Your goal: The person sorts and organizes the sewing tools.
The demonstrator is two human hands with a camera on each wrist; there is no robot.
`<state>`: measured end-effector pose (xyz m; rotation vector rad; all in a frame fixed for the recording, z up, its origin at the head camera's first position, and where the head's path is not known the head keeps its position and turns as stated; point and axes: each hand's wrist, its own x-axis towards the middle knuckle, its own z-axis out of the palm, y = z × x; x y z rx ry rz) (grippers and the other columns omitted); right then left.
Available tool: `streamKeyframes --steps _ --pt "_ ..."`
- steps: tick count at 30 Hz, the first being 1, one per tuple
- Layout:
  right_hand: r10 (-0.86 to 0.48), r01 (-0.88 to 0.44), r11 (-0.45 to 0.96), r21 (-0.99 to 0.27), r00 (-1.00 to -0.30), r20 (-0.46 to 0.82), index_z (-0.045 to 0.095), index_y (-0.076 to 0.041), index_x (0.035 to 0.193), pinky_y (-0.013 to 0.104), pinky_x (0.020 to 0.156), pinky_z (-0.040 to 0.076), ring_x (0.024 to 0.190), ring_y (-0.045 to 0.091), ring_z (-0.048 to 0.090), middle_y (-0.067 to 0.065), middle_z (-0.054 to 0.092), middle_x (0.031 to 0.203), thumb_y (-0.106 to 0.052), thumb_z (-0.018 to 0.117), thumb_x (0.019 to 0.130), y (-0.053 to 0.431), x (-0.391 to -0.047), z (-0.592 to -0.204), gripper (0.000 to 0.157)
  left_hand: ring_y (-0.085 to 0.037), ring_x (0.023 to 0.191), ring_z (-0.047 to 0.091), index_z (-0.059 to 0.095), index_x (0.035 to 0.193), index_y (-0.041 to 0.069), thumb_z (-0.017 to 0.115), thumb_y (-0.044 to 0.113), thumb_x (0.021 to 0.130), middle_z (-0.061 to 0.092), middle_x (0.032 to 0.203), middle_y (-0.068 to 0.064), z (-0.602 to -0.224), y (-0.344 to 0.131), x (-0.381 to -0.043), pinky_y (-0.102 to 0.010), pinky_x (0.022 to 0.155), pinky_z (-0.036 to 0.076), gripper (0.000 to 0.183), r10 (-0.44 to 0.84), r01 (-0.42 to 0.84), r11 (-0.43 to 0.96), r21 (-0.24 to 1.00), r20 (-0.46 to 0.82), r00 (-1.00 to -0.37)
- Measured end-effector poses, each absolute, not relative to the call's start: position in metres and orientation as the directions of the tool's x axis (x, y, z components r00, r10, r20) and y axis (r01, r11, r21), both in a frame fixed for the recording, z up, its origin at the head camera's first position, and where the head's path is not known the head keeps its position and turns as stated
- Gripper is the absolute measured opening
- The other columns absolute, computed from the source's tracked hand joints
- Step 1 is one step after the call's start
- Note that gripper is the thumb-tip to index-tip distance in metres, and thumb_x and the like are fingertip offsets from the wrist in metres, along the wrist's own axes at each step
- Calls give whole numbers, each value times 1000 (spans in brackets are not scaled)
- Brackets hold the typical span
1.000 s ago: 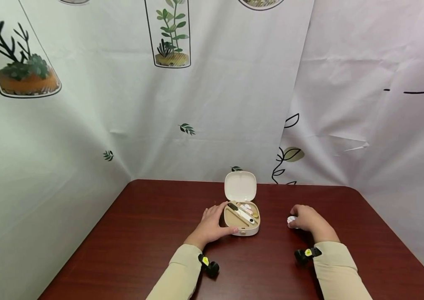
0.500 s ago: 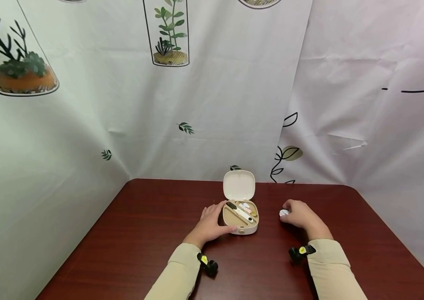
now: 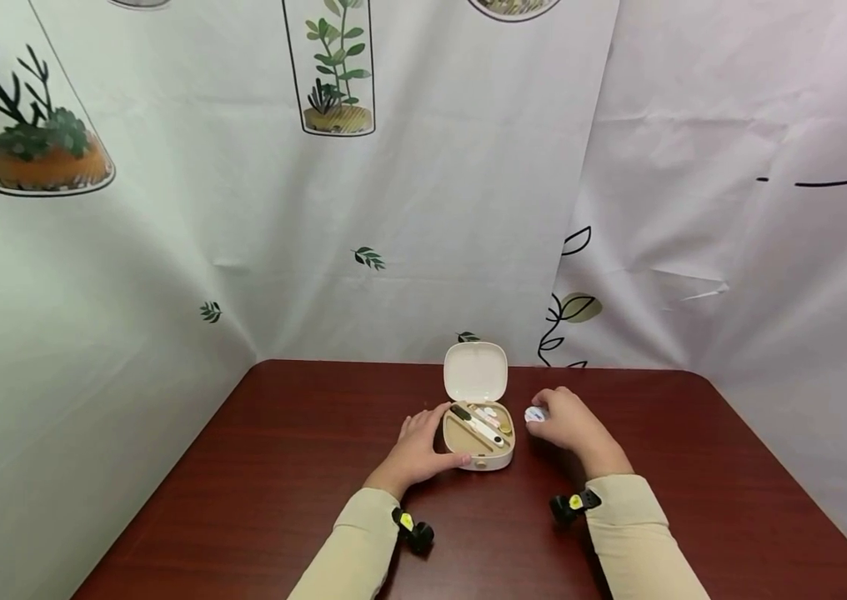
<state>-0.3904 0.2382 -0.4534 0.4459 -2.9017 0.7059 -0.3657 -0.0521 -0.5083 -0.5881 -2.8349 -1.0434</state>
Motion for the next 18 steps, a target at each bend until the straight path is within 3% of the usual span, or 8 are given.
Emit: streamKeyframes --steps 18 --pt "-264 -324 843 -431 -945 194 71 2 107 41 80 54 83 21 57 11 59 97 -20 78 80 176 -379 -441 35 -36 146 32 34 158 18 74 68 78 42 155 -11 -513 -53 -368 -60 120 13 102 328 374 700 608 191 -925"
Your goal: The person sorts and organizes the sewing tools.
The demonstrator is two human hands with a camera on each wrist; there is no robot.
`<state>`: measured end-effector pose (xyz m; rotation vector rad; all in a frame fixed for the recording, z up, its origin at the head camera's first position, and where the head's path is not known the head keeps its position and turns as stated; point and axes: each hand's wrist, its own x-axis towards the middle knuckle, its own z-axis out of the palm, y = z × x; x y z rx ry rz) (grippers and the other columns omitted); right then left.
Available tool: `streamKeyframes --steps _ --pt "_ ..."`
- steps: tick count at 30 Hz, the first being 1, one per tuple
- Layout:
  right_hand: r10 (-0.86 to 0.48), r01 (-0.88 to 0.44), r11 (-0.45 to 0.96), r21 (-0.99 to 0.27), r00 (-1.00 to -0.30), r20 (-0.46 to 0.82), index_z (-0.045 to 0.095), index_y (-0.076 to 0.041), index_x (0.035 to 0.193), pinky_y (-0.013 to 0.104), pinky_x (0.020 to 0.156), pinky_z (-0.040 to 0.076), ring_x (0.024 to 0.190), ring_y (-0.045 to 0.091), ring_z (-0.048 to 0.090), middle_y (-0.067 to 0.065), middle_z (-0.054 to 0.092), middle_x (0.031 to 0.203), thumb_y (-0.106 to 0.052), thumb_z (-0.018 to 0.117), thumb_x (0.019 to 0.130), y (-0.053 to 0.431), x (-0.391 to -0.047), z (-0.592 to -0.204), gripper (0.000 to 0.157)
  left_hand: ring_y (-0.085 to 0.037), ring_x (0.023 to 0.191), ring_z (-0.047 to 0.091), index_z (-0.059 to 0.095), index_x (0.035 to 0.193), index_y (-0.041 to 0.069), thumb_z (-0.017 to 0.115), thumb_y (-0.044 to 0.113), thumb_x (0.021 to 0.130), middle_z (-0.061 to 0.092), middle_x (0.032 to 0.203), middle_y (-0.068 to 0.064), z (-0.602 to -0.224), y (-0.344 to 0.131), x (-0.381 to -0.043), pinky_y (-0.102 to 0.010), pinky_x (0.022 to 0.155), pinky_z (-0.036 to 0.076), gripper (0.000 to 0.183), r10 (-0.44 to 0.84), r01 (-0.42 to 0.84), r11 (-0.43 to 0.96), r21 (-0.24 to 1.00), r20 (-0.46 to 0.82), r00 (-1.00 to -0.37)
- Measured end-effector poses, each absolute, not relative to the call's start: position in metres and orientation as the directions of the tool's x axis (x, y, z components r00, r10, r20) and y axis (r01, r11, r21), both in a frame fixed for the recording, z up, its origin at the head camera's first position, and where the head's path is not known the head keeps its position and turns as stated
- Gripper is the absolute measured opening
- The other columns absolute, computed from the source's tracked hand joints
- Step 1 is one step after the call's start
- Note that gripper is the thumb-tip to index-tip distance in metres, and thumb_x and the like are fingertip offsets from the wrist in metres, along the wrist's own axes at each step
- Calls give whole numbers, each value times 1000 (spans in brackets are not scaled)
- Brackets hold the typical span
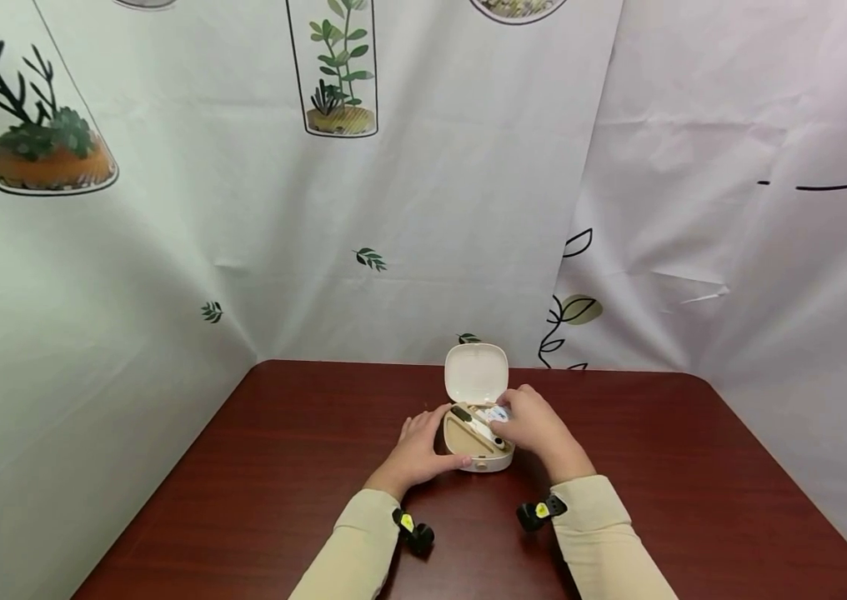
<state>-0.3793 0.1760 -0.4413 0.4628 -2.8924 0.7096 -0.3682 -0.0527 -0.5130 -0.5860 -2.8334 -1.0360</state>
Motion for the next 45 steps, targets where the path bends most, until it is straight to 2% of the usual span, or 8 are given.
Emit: streamKeyframes --steps 13,24,35,40,45 --pt "-338 -401 846 -351 -913 227 71 -1 105 38 70 54 76 19 55 11 58 94 -22 78 77 143 -371 -448 36 -36 146 32 34 158 20 75 65 79 43 154 -10 -515 -53 -371 -61 120 12 100 330 377 705 601 192 -924" --pt "-340 -407 860 -308 -907 251 70 -3 99 40 73 53 79 22 53 10 55 91 -23 83 74 131 -366 -453 34 -32 146 33 33 159 18 74 64 80 42 155 -10 -515 -53 -371 -61 120 12 100 340 392 706 591 203 -918" --pt "-353 -427 853 -299 -895 271 74 -5 94 44 82 55 86 26 64 12 63 95 -19 81 86 124 -365 -456 18 -31 146 33 33 159 19 74 65 80 43 154 -10 -516 -54 -370 -62 120 12 100 344 401 695 596 214 -914" --pt "-361 -440 845 -303 -888 284 74 -7 93 44 83 55 87 27 64 11 64 94 -20 82 85 122 -364 -457 17 -30 146 33 32 159 18 74 63 81 41 155 -10 -516 -54 -370 -62 120 11 100 346 396 697 598 203 -916" --pt "-391 -481 842 -244 -856 339 71 -9 90 45 82 52 86 28 64 8 64 90 -20 82 83 121 -365 -460 17 -31 146 33 31 159 16 75 61 81 41 155 -11 -516 -53 -370 -61 120 12 100 347 397 703 590 202 -916"
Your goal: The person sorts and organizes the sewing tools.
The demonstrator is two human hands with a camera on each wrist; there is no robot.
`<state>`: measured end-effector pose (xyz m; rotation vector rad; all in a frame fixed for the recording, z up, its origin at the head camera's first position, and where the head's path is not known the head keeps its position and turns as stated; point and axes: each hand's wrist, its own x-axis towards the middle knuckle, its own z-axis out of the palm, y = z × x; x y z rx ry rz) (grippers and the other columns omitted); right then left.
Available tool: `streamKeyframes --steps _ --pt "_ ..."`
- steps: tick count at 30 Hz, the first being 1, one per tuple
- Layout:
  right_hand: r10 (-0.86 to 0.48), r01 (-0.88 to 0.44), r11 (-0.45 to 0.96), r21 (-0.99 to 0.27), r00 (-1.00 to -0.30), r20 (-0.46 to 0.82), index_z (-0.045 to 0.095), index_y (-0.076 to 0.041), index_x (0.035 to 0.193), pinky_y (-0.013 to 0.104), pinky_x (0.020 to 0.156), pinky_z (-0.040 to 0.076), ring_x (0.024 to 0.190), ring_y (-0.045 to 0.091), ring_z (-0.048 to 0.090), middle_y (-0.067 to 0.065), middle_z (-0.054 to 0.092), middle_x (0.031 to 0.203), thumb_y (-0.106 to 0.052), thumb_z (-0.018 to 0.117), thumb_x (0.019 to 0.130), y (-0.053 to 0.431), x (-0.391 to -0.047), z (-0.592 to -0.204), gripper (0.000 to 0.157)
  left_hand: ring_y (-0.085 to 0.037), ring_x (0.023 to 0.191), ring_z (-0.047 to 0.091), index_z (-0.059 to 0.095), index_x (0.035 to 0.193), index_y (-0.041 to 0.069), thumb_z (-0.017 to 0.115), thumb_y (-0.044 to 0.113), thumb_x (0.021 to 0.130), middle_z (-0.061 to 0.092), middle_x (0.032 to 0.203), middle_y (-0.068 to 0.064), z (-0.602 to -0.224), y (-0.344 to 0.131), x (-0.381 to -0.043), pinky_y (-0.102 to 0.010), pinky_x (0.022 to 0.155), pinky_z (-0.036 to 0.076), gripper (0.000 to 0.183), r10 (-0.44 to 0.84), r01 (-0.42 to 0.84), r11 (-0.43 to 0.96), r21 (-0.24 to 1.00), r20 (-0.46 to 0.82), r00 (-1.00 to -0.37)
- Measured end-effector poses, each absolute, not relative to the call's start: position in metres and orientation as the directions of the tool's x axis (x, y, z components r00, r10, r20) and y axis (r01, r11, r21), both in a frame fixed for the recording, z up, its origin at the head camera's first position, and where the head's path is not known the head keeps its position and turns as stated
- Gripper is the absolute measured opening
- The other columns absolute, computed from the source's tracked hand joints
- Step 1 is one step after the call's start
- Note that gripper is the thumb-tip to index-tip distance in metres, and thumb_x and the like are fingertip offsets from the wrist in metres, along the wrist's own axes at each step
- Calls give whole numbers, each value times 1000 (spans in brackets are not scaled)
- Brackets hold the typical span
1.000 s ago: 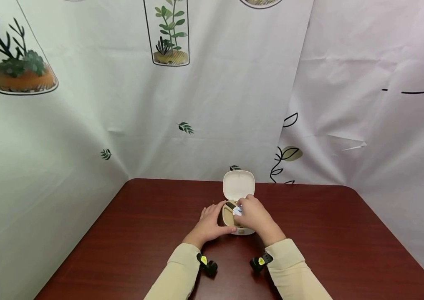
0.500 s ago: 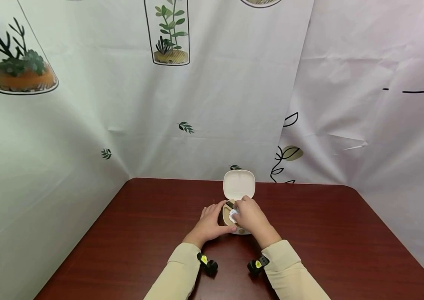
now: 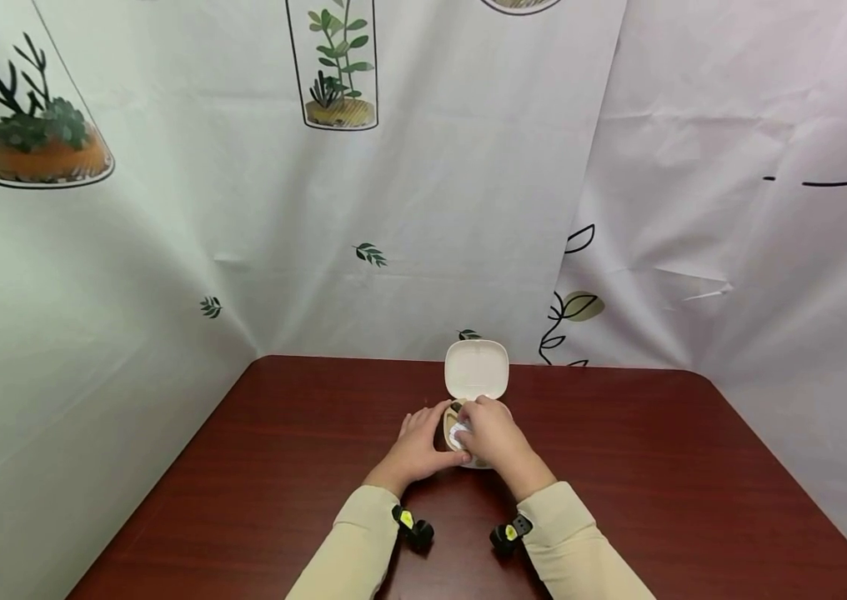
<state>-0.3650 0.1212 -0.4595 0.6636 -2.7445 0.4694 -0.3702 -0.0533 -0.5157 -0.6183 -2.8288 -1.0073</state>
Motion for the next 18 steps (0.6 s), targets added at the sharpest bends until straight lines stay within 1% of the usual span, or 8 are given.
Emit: streamKeyframes --steps 5,14,18 --pt "-410 -498 839 -219 -843 348 70 -12 88 46 81 52 86 28 65 6 65 88 -22 82 82 120 -365 -459 17 -36 146 33 33 158 13 77 59 81 41 155 -14 -513 -54 -369 -63 119 13 100 349 402 693 598 209 -913" --pt "-454 -538 827 -164 -810 372 70 -16 82 44 77 53 81 26 63 0 60 83 -22 81 83 122 -363 -460 13 -35 146 32 33 158 12 76 56 82 41 155 -14 -515 -54 -369 -63 119 13 98 353 407 691 597 211 -911" --pt "-462 -553 817 -165 -798 388 70 -15 81 45 78 53 82 27 63 0 60 83 -22 80 85 123 -363 -460 13 -36 146 31 32 158 13 76 57 82 40 156 -15 -514 -54 -369 -63 119 12 99 354 405 688 602 209 -912"
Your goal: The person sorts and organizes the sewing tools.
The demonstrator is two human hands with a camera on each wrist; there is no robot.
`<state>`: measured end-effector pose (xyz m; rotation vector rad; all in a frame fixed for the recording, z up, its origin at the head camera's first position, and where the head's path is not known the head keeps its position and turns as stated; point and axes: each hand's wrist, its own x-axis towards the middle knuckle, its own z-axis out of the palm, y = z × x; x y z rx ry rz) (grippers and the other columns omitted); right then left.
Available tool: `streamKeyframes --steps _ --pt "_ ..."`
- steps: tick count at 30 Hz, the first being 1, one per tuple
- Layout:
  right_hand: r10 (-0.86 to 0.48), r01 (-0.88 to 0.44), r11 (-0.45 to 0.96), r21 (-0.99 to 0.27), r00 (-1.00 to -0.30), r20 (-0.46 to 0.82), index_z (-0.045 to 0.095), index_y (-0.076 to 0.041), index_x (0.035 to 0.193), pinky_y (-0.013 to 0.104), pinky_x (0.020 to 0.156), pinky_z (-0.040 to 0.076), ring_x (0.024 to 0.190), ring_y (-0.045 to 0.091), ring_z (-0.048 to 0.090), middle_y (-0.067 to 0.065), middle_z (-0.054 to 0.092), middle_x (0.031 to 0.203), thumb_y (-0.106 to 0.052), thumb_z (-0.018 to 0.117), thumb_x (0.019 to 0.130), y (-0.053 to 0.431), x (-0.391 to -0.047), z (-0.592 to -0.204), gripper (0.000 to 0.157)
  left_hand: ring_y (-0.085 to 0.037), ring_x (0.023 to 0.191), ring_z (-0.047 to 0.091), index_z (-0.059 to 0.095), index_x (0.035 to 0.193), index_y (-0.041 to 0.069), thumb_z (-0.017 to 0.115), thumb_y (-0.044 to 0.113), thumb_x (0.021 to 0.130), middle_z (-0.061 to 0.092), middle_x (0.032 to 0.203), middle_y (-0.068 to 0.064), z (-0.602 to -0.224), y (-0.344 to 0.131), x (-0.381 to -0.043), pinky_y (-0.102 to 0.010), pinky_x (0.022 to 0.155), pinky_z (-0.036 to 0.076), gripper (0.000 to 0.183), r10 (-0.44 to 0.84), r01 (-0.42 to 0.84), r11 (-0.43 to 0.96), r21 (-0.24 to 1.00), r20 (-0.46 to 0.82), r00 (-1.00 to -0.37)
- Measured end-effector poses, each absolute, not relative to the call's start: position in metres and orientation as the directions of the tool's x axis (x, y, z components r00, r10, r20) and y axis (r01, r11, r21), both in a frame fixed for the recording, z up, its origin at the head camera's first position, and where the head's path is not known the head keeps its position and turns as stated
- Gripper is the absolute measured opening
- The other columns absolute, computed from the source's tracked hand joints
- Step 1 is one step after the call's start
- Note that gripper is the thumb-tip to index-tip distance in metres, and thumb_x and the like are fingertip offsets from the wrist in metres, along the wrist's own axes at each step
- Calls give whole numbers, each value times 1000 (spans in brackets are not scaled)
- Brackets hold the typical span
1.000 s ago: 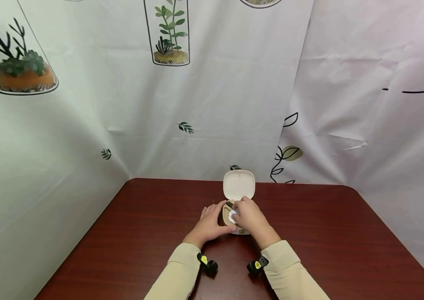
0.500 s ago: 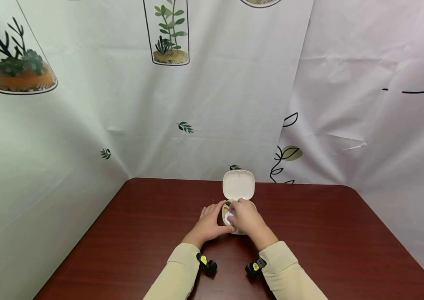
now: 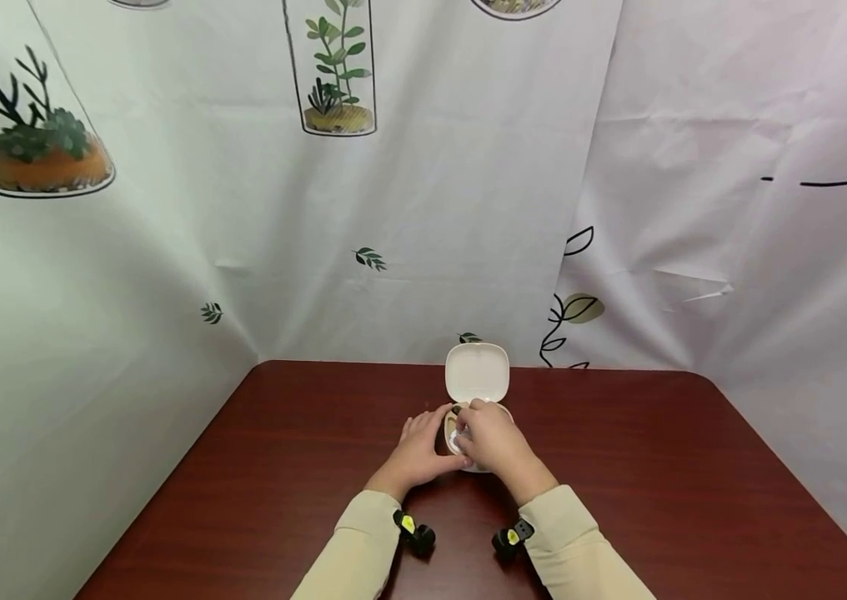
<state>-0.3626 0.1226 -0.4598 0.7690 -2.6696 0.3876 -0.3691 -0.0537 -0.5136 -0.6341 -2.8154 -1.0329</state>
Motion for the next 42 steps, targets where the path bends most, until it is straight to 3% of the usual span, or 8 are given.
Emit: streamKeyframes --steps 6,11,18,24,28,32,38,42 --pt "-430 -543 807 -233 -810 398 72 -13 87 43 80 54 81 23 62 2 60 87 -22 76 91 127 -363 -455 10 -38 147 30 31 159 14 75 61 82 39 156 -14 -510 -52 -370 -63 120 11 100 353 405 689 600 210 -912" --pt "-326 -499 799 -335 -828 456 74 -12 94 42 79 55 85 22 63 5 63 97 -25 74 92 140 -367 -450 12 -38 146 32 27 160 12 65 57 91 42 154 -17 -509 -52 -374 -64 119 11 90 320 375 620 689 214 -923" --pt "-77 -380 731 -567 -871 484 68 -5 120 49 86 53 97 30 63 15 63 112 -28 64 99 176 -396 -442 31 -42 136 47 27 161 14 45 53 105 46 150 -24 -490 -56 -392 -61 112 34 70 154 178 361 915 130 -980" --pt "-1 -145 582 -800 -984 177 47 -4 149 56 102 46 127 43 54 25 53 142 -48 43 107 199 -427 -427 61 -47 132 50 25 162 17 32 61 105 43 151 -30 -448 -51 -415 -60 113 34 73 133 -19 177 984 -43 -990" --pt "-60 56 424 -904 -994 -90 37 -7 156 58 96 51 125 50 55 28 45 149 -56 28 107 202 -440 -423 70 -48 132 50 24 163 17 31 69 101 42 152 -30 -436 -42 -424 -58 112 36 81 121 -120 146 982 -138 -983" --pt "-135 185 375 -909 -959 -251 34 -8 158 57 89 55 114 49 62 32 49 144 -61 21 106 197 -443 -419 76 -51 128 52 25 161 11 31 75 97 46 147 -33 -433 -36 -429 -60 109 39 91 130 -189 202 961 -218 -967" --pt "-124 273 479 -834 -920 -372 38 0 152 54 82 57 96 43 68 33 65 116 -76 24 98 190 -440 -411 94 -50 111 62 35 157 10 26 79 96 62 121 -35 -420 -31 -427 -62 100 46 93 137 -265 383 885 -338 -931" --pt "-100 296 530 -794 -909 -405 43 2 147 56 82 57 90 42 70 27 71 102 -81 25 94 187 -436 -406 100 -48 102 67 34 158 12 24 74 99 56 132 -33 -411 -29 -426 -61 95 50 86 171 -251 394 884 -339 -925"
